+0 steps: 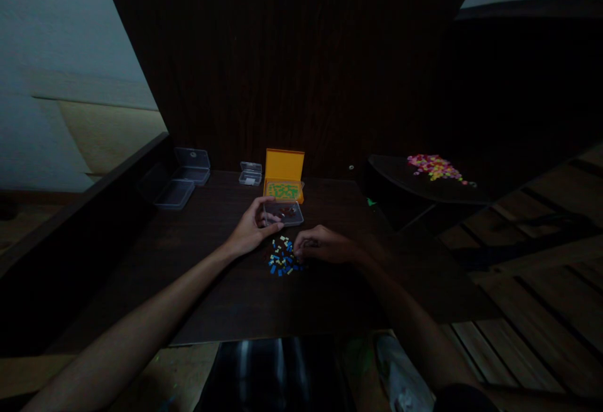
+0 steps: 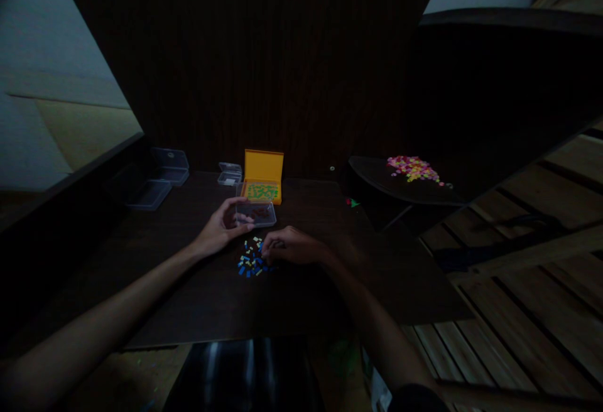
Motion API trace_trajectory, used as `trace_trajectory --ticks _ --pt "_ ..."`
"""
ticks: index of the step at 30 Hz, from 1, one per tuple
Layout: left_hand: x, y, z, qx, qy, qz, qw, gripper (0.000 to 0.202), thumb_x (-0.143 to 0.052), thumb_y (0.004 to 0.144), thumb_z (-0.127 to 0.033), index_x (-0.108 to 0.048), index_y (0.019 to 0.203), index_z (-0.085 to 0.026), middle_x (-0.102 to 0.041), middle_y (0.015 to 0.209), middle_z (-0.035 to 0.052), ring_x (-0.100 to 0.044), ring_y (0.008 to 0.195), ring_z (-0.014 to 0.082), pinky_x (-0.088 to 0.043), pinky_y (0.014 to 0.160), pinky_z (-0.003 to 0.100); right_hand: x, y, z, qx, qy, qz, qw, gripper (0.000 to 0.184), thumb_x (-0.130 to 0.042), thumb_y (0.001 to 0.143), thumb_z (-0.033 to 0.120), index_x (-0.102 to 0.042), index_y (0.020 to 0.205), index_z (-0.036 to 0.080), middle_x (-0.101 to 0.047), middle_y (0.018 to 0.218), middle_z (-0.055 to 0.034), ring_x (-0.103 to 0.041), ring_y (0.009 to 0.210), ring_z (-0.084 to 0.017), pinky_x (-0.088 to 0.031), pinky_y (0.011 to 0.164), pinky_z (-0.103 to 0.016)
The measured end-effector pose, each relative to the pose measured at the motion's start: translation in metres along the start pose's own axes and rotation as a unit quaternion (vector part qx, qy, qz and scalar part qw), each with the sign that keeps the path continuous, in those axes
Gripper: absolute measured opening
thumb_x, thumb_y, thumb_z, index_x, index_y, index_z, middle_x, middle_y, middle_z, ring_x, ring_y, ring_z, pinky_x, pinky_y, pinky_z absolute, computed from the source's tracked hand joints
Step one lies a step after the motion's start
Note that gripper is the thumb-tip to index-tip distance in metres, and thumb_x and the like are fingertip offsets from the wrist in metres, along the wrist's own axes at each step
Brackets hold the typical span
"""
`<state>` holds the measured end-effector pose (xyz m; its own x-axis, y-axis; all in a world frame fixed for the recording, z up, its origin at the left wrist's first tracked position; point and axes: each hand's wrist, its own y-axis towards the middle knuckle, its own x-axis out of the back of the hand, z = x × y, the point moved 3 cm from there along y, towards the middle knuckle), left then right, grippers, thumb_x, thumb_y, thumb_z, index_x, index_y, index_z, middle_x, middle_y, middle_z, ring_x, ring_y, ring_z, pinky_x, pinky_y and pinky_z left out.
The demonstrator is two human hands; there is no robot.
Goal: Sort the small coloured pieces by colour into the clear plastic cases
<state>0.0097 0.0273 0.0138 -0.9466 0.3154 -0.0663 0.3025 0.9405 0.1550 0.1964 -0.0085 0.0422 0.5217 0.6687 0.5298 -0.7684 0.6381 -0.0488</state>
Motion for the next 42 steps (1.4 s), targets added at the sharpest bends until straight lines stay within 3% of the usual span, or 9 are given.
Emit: trace_trajectory --ticks 6,12,17,22,26,32,42 --pt "-0.001 -0.001 0.000 0.007 0.006 0.003 1.000 0.068 -0.078 0.065 -0.021 -0.041 0.123 -0.018 -0.065 0.085 0.0014 -0.063 0.079 0.0117 -0.049 0.075 0.027 0.006 -0.004 0.001 -0.027 0.048 -0.053 0.997 0.032 -0.068 0.077 0.044 -0.068 0.085 0.013 -0.068 0.078 -0.0037 -0.058 0.064 -0.011 -0.044 0.058 -0.021" --pt "-0.006 -0.004 0.000 0.009 -0.004 0.017 1.000 0.068 -0.077 0.066 -0.020 -0.041 0.123 -0.018 -0.064 0.083 0.0004 -0.063 0.078 0.0118 -0.049 0.073 0.026 0.020 -0.007 -0.005 -0.029 0.011 -0.229 0.973 0.031 -0.072 0.072 0.042 -0.072 0.086 0.014 -0.053 0.055 0.0037 -0.037 0.048 -0.006 -0.027 0.043 -0.019" --pt "-0.013 -0.008 -0.001 0.015 0.000 0.033 0.999 0.068 -0.077 0.066 -0.020 -0.041 0.124 -0.018 -0.063 0.083 0.0006 -0.063 0.078 0.0120 -0.048 0.071 0.025 0.025 -0.005 -0.009 0.009 -0.048 -0.333 0.942 0.022 -0.068 0.076 0.034 -0.073 0.086 0.014 -0.065 0.069 -0.0016 -0.041 0.051 -0.008 -0.033 0.047 -0.021" --pt "-0.019 -0.013 -0.003 0.020 -0.002 0.051 0.998 0.065 -0.077 0.067 -0.021 -0.043 0.123 -0.019 -0.063 0.086 0.0013 -0.062 0.081 0.0125 -0.049 0.073 0.026 0.023 -0.001 -0.012 0.059 -0.095 -0.326 0.939 0.015 -0.064 0.081 0.029 -0.072 0.084 0.017 -0.069 0.082 -0.0043 -0.051 0.057 -0.010 -0.039 0.053 -0.023" --pt "-0.024 -0.015 -0.003 0.024 -0.015 0.065 0.997 0.065 -0.077 0.067 -0.021 -0.043 0.122 -0.018 -0.062 0.086 0.0008 -0.062 0.081 0.0118 -0.049 0.075 0.026 0.021 0.000 -0.009 0.101 -0.136 -0.307 0.936 0.012 -0.063 0.083 0.026 -0.071 0.085 0.018 -0.067 0.089 -0.0062 -0.058 0.074 -0.014 -0.044 0.062 -0.026" --pt "-0.026 -0.016 -0.003 0.030 -0.012 0.073 0.997 0.064 -0.076 0.068 -0.020 -0.042 0.123 -0.018 -0.062 0.085 0.0001 -0.061 0.079 0.0105 -0.049 0.075 0.026 0.018 0.002 -0.011 0.116 -0.160 -0.279 0.940 0.010 -0.062 0.085 0.025 -0.070 0.085 0.019 -0.068 0.085 -0.0050 -0.061 0.082 -0.017 -0.047 0.074 -0.030" --pt "-0.027 -0.016 -0.002 0.029 -0.019 0.072 0.997 0.066 -0.078 0.066 -0.024 -0.043 0.122 -0.020 -0.061 0.084 -0.0001 -0.061 0.080 0.0121 -0.048 0.075 0.027 0.020 0.001 -0.009 0.054 -0.201 -0.274 0.939 0.011 -0.066 0.079 0.023 -0.071 0.087 0.018 -0.069 0.079 -0.0038 -0.054 0.064 -0.013 -0.044 0.065 -0.027"
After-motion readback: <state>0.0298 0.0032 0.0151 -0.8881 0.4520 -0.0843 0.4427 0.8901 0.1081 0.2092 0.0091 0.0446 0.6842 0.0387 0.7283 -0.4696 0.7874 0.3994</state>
